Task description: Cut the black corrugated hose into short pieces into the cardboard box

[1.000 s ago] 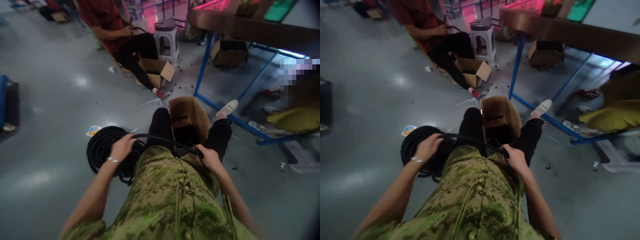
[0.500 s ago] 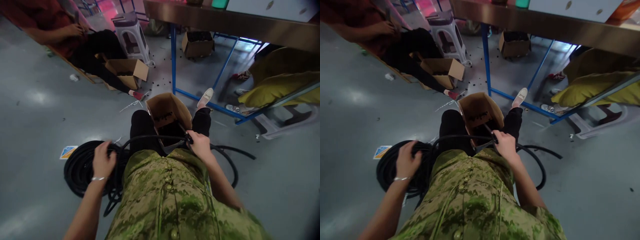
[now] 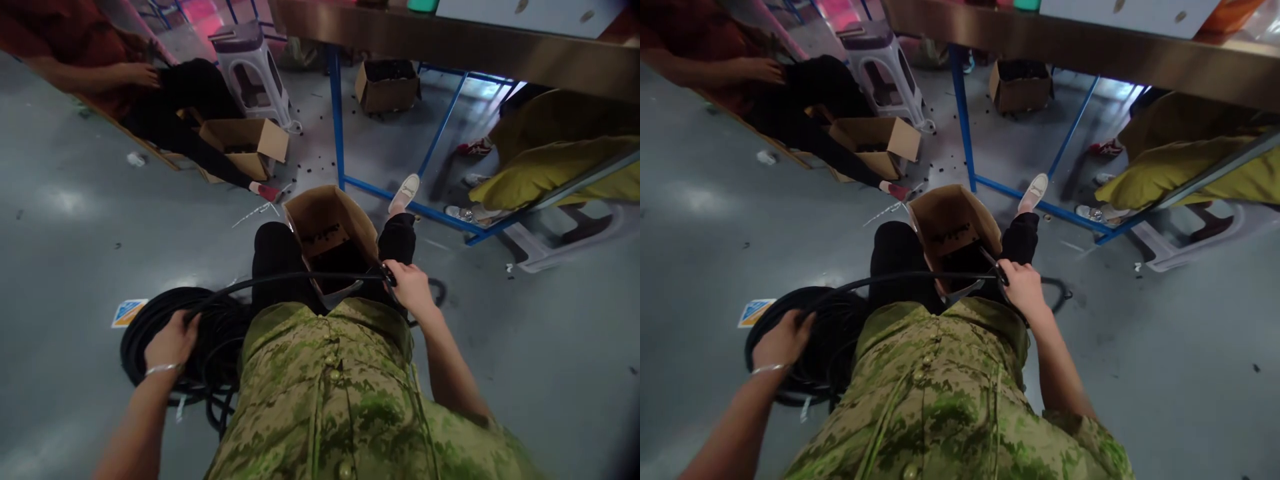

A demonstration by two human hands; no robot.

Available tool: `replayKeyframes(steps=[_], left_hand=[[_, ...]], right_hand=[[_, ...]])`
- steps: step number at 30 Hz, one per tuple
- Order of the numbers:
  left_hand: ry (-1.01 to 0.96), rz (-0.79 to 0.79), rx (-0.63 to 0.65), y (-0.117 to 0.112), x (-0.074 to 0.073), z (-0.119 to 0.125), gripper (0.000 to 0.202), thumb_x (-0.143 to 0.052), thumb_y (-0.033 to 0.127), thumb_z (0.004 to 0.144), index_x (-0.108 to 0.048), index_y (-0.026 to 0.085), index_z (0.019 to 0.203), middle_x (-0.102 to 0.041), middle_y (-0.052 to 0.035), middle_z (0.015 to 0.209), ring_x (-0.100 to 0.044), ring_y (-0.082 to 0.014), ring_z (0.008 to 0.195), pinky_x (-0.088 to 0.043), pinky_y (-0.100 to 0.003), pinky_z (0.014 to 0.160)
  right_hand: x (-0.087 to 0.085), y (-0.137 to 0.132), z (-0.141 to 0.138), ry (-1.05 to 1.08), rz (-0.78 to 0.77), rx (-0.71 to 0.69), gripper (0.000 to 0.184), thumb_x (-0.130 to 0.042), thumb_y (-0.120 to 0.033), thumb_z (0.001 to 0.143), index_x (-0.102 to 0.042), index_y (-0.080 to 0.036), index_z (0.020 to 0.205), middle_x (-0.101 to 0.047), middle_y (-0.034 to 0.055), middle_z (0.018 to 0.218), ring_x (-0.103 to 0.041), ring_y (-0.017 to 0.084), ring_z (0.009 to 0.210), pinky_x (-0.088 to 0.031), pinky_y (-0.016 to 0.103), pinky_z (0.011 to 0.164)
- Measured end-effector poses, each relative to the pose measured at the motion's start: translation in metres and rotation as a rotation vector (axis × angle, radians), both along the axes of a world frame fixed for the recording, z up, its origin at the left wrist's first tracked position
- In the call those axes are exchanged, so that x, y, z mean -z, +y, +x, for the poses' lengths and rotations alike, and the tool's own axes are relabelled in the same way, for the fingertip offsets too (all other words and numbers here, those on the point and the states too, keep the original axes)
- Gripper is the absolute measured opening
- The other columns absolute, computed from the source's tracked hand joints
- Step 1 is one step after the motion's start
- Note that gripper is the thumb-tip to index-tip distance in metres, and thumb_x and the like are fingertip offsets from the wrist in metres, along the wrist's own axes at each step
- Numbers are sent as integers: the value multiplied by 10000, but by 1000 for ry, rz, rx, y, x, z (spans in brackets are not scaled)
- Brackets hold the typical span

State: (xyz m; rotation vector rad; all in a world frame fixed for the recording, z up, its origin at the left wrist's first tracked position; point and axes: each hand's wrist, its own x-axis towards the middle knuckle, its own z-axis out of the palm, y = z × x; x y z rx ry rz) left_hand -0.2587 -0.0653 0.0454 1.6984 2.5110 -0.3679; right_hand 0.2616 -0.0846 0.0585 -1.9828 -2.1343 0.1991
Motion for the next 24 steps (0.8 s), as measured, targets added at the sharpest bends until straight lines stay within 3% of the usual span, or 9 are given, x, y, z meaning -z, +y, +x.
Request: replayKeyframes(steps=[3,7,10,12,15,17,19,21,24], left_hand=[[-11,-22,-181,-37,29,-57,315,-313,519,817,-550,351,937,-654,39,623,-695,-297,838,-526,-391,678],[-82,-263,-170,-52,62,-65,296,-457,409,676,-615,274,885,-703,-39,756,-684,-313,979,-546,-400,786],[-162,-247,121,-25,44,-29,569,-537,368,590,-631,174,1116,-696,-130,1037,-640,-337,1070,-519,-422,906],[-294,-83,367,1,10,10,612,-510,341,652,-576,202,1245,-633,-106,1218,-586,-296,1164,-484,-398,981],[-436,259,554,33,-42,85,594,-431,343,828,-417,224,1409,-547,-89,1353,-518,-263,1235,-432,-406,1041],[-507,318,709,45,-58,139,632,-452,376,865,-337,186,1456,-507,-123,1396,-488,-271,1260,-414,-426,1043],[-492,308,843,50,-54,181,582,-522,391,857,-431,177,1391,-541,-144,1350,-491,-293,1250,-386,-449,1044],[-457,236,892,52,-38,198,342,-501,335,890,-592,206,1194,-659,-120,1134,-587,-271,1087,-390,-445,1002],[-385,171,745,48,-9,164,216,-461,292,917,-647,187,948,-696,-111,904,-641,-243,900,-416,-412,918]], right_hand=[[11,-11,26,-16,86,145,314,-579,-212,807,-638,-194,1114,-714,96,901,-619,219,809,-353,301,784],[17,-18,36,105,154,391,346,-561,-252,773,-634,-198,1107,-721,79,868,-637,220,762,-386,280,691],[11,-10,23,224,133,426,355,-552,-310,772,-632,-217,1105,-722,54,803,-642,217,696,-391,261,611],[2,3,2,262,125,339,344,-554,-310,773,-637,-231,1097,-730,52,830,-650,214,707,-401,257,611],[-13,23,-48,265,96,165,358,-569,-283,775,-629,-233,1125,-736,56,886,-657,213,750,-408,255,635],[-22,32,-84,249,64,13,346,-584,-262,786,-626,-235,1128,-736,53,889,-651,210,756,-401,256,655],[-28,36,-112,232,45,-162,317,-587,-254,812,-624,-244,1126,-734,49,912,-640,201,761,-393,262,693],[-28,36,-124,191,30,-262,301,-587,-259,832,-620,-242,1131,-726,58,920,-627,199,758,-382,274,716],[-16,30,-104,65,28,-200,275,-599,-227,814,-643,-216,1086,-711,91,878,-610,213,741,-363,298,711]])
